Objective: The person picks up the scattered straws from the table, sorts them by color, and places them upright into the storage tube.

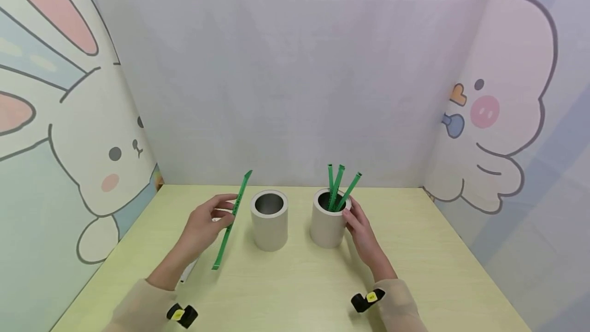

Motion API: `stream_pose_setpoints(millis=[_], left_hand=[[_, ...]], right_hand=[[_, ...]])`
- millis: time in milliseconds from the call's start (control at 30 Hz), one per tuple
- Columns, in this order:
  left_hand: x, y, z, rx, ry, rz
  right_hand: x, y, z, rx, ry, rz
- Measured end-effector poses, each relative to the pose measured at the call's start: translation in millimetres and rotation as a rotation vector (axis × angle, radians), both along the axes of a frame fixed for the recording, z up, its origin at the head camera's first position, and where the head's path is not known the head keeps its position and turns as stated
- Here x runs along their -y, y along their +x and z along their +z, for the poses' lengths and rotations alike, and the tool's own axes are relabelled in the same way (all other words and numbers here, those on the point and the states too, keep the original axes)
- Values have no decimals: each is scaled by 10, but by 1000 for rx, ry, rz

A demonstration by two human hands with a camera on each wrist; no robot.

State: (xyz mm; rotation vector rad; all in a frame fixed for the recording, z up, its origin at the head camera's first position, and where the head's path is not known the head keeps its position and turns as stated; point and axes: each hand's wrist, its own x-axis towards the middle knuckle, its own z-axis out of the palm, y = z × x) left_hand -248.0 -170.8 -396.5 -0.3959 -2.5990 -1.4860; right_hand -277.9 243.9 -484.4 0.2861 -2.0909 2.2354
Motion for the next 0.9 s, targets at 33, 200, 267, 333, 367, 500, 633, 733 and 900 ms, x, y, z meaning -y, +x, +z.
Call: stream_pose_setpoints(millis=[33, 200, 267, 333, 367, 500, 633, 733, 900], left_hand=[[-53, 11, 15, -1, 12, -9], [-334, -1, 76, -22, 103, -64], [-471, -36, 94, -28, 159, -85], [-628, -61, 133, -28, 209, -104], [-708, -81, 148, -30, 232, -119], [-1026, -141, 243, -29, 279, -133], [-1281, -258, 314, -61, 322, -141], [-1436, -353, 371, -91, 363, -141], [-1647, -479, 495, -128, 420, -118]], right_hand=[[-1, -1, -1, 0, -1, 0], [5, -7, -5, -1, -3, -2], [8, -9, -7, 1, -3, -3], [7, -10, -8, 1, -3, -3], [6, -10, -9, 1, -3, -3], [1, -17, -14, -2, -8, -4], [5, -21, -23, -3, -14, -5], [6, -19, -25, -1, -10, -3], [0, -22, -13, -2, -2, -8]])
